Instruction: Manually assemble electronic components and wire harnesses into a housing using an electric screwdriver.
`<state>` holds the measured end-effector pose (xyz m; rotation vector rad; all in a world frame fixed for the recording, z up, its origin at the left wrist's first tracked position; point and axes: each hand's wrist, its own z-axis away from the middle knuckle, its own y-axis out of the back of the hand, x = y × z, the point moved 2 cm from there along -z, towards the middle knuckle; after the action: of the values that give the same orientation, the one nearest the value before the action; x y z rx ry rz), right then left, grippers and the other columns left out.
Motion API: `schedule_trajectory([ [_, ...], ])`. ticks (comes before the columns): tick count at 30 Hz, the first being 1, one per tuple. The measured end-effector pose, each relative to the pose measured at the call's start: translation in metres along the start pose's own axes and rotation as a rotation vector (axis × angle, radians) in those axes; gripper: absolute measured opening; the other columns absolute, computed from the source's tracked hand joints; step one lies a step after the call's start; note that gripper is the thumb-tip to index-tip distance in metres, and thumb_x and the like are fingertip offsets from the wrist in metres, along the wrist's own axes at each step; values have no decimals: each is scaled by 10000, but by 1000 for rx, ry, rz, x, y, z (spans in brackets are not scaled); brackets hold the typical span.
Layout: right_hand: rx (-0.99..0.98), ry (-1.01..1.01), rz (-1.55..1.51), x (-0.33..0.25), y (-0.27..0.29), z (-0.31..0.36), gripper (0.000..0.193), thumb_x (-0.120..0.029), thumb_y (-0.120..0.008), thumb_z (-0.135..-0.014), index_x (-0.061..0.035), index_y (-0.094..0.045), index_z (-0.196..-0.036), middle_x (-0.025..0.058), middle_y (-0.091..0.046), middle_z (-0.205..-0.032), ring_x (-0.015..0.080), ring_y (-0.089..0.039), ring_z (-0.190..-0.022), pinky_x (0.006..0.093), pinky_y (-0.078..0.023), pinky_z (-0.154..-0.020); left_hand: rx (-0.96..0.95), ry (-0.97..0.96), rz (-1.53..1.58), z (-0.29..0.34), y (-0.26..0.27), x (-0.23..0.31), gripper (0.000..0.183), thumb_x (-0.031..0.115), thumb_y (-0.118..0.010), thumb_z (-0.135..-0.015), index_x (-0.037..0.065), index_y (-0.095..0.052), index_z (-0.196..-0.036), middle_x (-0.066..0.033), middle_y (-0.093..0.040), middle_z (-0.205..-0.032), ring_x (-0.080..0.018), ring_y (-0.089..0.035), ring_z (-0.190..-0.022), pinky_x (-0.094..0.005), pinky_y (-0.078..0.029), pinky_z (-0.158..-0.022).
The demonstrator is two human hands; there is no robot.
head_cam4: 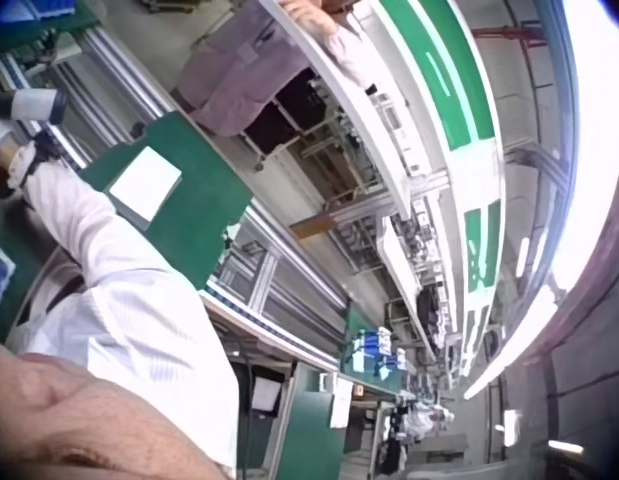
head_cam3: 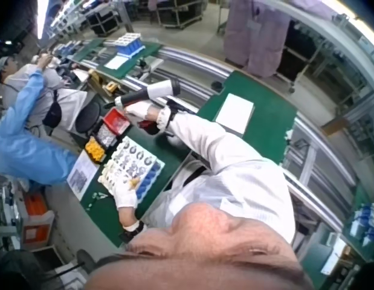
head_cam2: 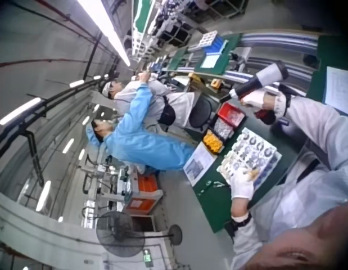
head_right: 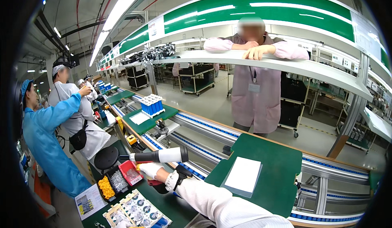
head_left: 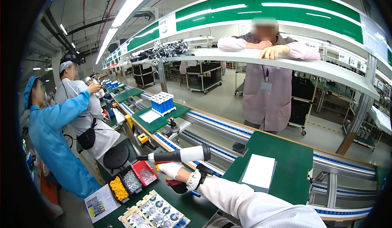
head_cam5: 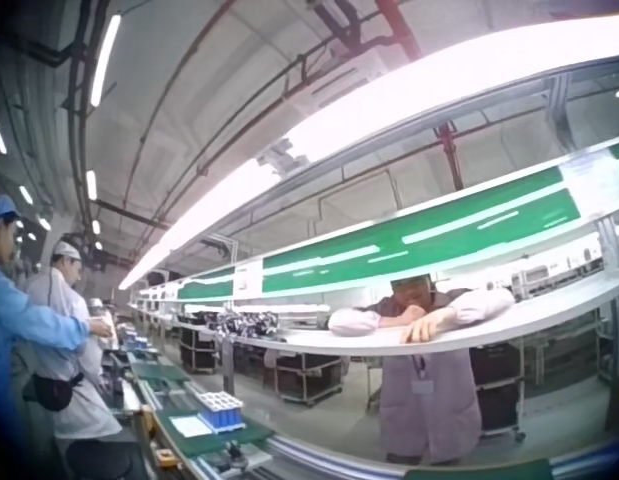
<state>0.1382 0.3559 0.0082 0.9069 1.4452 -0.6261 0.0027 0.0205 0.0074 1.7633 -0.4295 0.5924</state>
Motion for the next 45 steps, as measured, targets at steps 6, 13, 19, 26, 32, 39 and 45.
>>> schedule_trajectory([
  [6,-521,98,602,-113,3,98,229,-287,-729,-844,-60,-754,-863,95,-747,-763,214,-730,-682,362,-577,-662,31,46,152,2,-1,-6,193,46,-783,-839,-3,-763,-1024,-189,-751,-976,-347,-698,-930,-423,-540,-874],
  [13,-590,740,660,-121,3,147,171,-217,-796,-768,-105,-752,-890,126,-712,-815,294,-694,-750,422,-550,-679,71,-170,-265,5,-2,-12,312,196,-767,-847,46,-774,-1120,-193,-745,-1008,-404,-695,-896,-476,-557,-810],
  [19,-619,461,854,-138,-9,161,220,-120,-844,-757,-80,-773,-962,98,-723,-824,265,-692,-733,366,-549,-648,44,-166,-294,1,-1,-7,261,102,-653,-868,143,-862,-1020,-137,-736,-903,-352,-691,-849,-444,-545,-769],
  [26,-700,471,834,-132,-28,168,241,-118,-875,-731,-71,-775,-945,105,-727,-837,281,-707,-759,371,-579,-685,42,-171,-313,17,9,0,220,115,-659,-879,60,-837,-996,-172,-735,-959,-355,-703,-893,-435,-559,-818],
  [32,-671,449,1002,-132,-33,167,222,-123,-871,-749,-75,-772,-942,114,-724,-846,283,-704,-767,380,-580,-695,56,-212,-295,14,8,0,216,123,-644,-894,51,-830,-978,-171,-738,-961,-350,-718,-901,-420,-572,-837],
  [39,-679,515,940,-121,-28,158,244,-119,-869,-768,-76,-786,-993,120,-743,-892,278,-718,-815,378,-590,-733,45,-160,-326,11,7,-3,216,142,-648,-887,47,-833,-944,-170,-745,-900,-342,-718,-880,-425,-566,-804],
  [45,-720,426,877,-140,-39,165,229,-128,-869,-750,-63,-782,-952,130,-737,-850,286,-698,-763,372,-575,-694,73,-159,-257,11,5,0,180,119,-669,-857,28,-819,-896,-170,-727,-900,-347,-710,-872,-432,-558,-798],
])
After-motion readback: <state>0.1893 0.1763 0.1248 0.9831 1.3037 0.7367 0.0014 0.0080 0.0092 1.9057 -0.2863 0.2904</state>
